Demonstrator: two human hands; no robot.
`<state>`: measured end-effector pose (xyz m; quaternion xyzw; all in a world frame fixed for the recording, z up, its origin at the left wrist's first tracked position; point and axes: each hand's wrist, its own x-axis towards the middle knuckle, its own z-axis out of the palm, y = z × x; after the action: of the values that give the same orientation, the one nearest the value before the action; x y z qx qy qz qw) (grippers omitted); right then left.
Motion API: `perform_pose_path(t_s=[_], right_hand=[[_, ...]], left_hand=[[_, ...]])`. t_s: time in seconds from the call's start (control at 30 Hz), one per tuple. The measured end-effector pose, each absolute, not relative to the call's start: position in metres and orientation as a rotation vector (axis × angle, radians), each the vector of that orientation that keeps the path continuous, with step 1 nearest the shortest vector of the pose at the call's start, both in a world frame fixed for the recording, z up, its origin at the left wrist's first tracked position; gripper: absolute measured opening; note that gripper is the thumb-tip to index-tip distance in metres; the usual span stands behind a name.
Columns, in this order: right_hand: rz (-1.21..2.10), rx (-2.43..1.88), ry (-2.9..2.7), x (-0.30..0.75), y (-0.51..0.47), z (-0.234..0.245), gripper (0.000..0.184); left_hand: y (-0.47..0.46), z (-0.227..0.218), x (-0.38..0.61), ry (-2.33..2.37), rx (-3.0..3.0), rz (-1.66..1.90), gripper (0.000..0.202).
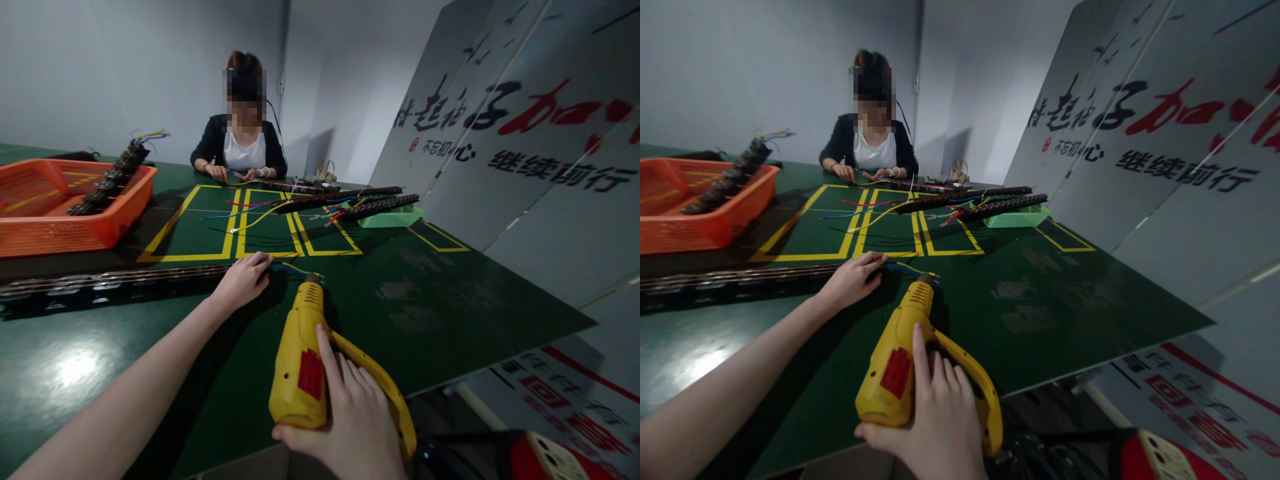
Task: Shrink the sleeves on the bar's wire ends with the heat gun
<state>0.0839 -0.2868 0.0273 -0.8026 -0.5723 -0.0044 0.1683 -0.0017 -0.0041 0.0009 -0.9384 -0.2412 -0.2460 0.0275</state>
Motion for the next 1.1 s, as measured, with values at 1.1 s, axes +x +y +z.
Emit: perform_pose_path(t_s=[1.1], right_hand=[[0.214,-2.122,-1.79,0.081,-0.264,0.037,0.133]], left_hand=[[-0.009,0.003,-0.008,-0.876,-2.808,-0.757,0.041]])
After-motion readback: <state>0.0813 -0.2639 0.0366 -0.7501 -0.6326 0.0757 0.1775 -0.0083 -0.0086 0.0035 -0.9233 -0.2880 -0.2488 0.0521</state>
